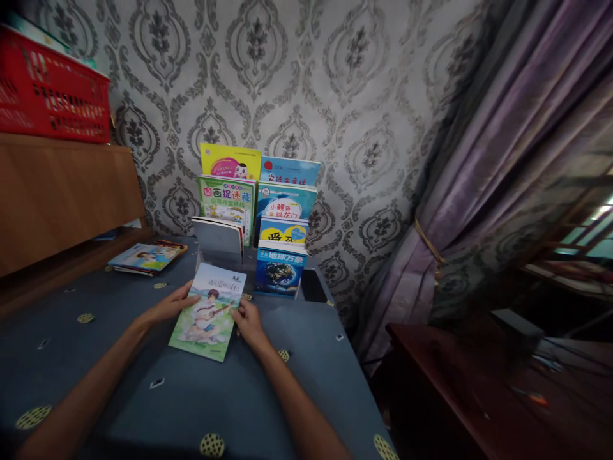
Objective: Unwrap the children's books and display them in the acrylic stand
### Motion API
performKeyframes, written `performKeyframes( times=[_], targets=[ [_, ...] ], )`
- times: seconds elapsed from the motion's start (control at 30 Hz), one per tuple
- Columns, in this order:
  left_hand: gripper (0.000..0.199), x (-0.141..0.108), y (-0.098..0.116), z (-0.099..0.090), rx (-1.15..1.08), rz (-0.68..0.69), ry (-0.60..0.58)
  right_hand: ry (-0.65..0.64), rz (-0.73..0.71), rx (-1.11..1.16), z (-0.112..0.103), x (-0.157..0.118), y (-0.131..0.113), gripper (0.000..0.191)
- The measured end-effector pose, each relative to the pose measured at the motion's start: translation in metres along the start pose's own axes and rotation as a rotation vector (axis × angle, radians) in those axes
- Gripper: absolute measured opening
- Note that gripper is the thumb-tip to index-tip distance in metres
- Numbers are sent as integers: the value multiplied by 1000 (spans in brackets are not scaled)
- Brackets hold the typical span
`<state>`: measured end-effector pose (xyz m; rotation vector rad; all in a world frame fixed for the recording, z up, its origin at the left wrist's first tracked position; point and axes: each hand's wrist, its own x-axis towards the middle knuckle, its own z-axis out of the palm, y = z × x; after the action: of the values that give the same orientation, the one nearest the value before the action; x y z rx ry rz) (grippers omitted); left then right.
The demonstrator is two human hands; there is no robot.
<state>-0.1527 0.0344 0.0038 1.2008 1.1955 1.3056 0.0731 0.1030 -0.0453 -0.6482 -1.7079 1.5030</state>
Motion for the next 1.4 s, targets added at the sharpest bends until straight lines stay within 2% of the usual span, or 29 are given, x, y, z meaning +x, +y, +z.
performKeyframes(
  times=[0.1,0.2,0.33,0.47,0.63,0.73,0.9,1.2,1.4],
  targets=[
    [54,10,3,-16,105,21,-10,5,-25,-66,2,14,-4,32],
    [57,26,6,-25,200,114,33,53,-101,-191,4,31,-9,25],
    [59,42,11,-26,318,263,126,190,-276,-399,5,44,-17,17],
    [58,40,13,-21,255,306,78,253,-356,-539,5,37,-21,23],
    [64,24,3,-15,112,249,49,260,-424,-632,9,21,-18,23],
    [59,16,-4,-15,83,193,23,282,-424,-658,16,15,-8,23],
    [53,13,-13,-21,99,83,-59,303,-411,-676,22,10,10,34],
    [54,16,-21,-26,154,41,0,292,-316,-695,24,7,5,33],
    [65,17,-21,-27,201,27,16,292,-337,-696,23,7,7,34]
  ],
)
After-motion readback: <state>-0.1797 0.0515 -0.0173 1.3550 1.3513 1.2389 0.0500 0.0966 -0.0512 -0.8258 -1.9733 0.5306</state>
